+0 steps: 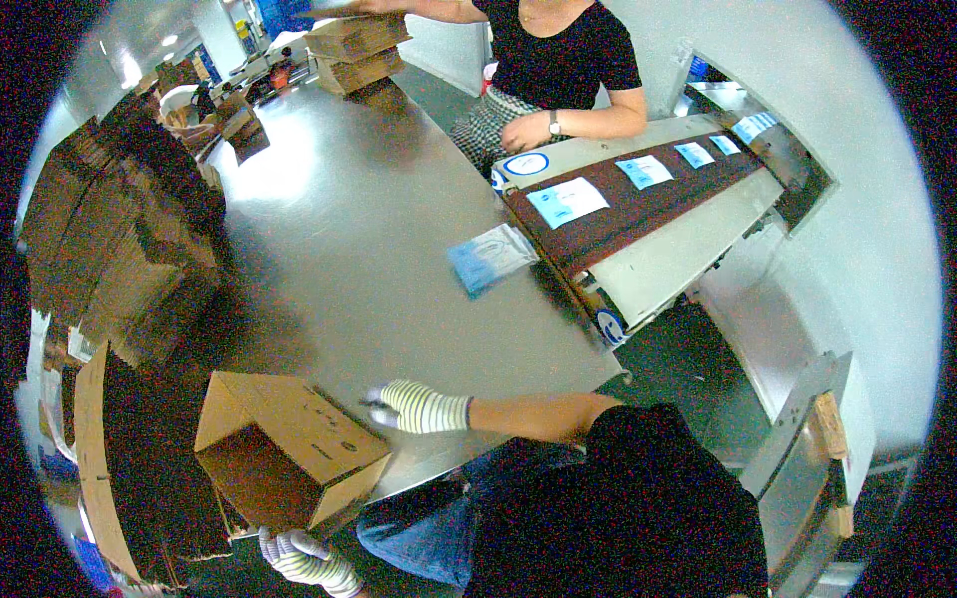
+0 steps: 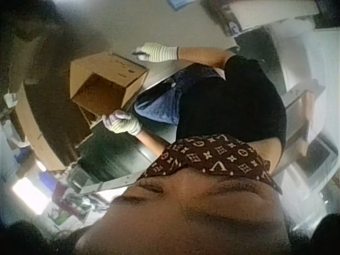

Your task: The person picks up stacks of blue packaged items and places them into cardboard boxes on a metal table.

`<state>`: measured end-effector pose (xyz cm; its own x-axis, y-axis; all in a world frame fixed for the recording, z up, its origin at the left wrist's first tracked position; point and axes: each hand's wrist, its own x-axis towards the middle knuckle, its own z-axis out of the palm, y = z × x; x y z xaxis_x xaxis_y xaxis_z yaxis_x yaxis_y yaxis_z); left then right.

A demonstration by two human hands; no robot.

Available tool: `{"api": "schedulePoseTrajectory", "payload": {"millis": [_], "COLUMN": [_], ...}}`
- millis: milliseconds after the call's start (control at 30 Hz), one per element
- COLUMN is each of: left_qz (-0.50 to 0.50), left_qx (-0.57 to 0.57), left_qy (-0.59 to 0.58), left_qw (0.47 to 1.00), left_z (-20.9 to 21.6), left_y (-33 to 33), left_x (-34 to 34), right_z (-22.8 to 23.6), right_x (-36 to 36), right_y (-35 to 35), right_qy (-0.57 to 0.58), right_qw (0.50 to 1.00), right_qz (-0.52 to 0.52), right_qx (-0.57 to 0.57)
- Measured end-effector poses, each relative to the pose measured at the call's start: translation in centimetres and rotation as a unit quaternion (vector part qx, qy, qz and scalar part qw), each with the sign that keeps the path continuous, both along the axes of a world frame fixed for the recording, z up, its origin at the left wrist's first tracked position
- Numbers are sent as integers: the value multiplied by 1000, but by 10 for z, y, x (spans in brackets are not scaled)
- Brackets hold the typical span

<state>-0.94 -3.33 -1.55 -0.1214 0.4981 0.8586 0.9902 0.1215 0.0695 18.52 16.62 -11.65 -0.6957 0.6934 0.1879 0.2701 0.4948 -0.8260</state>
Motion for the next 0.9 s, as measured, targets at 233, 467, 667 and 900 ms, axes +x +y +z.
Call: {"api": "schedulePoseTrajectory", "payload": {"millis": [233, 467, 667, 900], "left_qz": [-4, 22, 4, 68], "left_qx": [10, -48, -24, -34], "left_qy": [40, 35, 26, 40], "left_qw": [999, 998, 999, 996], "left_z": [-6, -13, 7, -16], "left_y": [2, -13, -2, -10], "left_x": [-4, -9, 10, -5], "right_z": [72, 99, 123, 143], "right_x": [78, 173, 221, 198], "right_y": [72, 195, 242, 248], "right_qy": [-106, -351, -466, -674], "right_qw": [984, 899, 855, 729], "right_qz": [-53, -109, -119, 28], "right_qx": [131, 237, 196, 116]}}
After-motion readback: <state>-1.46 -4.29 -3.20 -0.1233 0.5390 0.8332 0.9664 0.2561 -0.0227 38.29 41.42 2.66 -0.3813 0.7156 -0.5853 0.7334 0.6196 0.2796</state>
